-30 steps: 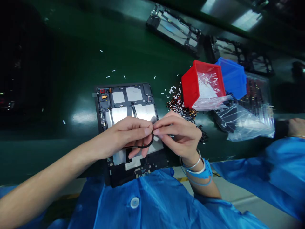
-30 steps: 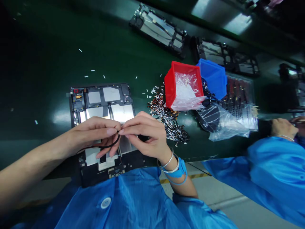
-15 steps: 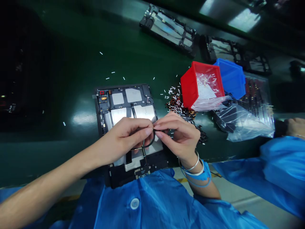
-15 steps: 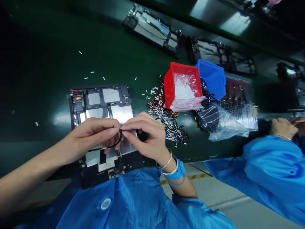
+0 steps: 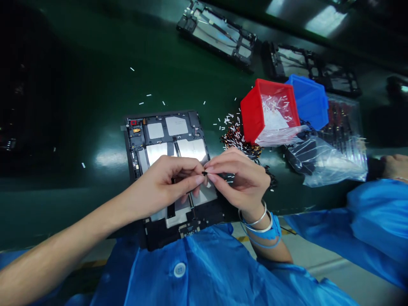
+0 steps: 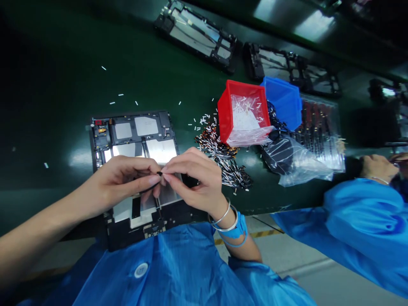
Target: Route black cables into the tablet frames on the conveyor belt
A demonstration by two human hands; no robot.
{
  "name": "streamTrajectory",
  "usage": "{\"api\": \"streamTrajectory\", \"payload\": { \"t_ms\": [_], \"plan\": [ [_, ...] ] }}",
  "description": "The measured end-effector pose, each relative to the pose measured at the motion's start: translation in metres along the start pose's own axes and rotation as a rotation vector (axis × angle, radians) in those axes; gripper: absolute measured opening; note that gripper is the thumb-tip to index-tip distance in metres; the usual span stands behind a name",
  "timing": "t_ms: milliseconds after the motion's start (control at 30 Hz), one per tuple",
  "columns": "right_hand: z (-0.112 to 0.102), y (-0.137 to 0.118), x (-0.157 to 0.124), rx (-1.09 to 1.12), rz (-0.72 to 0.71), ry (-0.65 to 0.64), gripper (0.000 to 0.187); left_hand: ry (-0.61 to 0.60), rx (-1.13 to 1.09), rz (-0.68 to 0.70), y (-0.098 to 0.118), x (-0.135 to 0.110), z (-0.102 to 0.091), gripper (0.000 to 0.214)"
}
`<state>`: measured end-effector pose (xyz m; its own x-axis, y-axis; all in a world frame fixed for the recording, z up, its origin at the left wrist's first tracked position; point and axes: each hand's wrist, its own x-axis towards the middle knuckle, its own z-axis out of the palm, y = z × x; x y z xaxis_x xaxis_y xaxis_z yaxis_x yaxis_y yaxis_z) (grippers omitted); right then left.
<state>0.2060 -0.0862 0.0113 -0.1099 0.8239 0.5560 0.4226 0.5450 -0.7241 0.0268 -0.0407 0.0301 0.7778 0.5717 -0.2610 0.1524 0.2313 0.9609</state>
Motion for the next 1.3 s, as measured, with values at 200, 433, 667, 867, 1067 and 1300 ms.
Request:
{"api": "streamTrajectory", "payload": {
  "t_ms": [200,433,667,867,1067,1300],
  "plan": [
    [-0.001,0.000,-0.001,-0.111,-0.072,-0.011,0.012,-0.007,-0.058,0.013,-0.004,-0.001,0.000,0.028],
    [-0.001,-0.001,-0.002,-0.147,-0.091,-0.009,0.014,-0.014,-0.060,0.013,-0.005,0.000,-0.002,0.031],
    [-0.001,-0.007,-0.005,-0.212,-0.150,0.017,0.024,0.094,-0.131,0.029,-0.004,0.002,0.001,0.028],
    [0.000,-0.009,-0.005,-0.289,-0.172,0.044,0.020,0.128,-0.066,0.034,0.000,0.003,0.002,0.028],
    [0.000,-0.008,-0.005,-0.349,-0.182,0.026,0.016,0.080,0.005,0.026,-0.003,0.000,0.003,0.021],
    [-0.001,-0.013,-0.003,-0.490,-0.236,-0.014,0.013,0.213,0.212,0.171,-0.005,0.002,0.009,0.016]
  ]
}}
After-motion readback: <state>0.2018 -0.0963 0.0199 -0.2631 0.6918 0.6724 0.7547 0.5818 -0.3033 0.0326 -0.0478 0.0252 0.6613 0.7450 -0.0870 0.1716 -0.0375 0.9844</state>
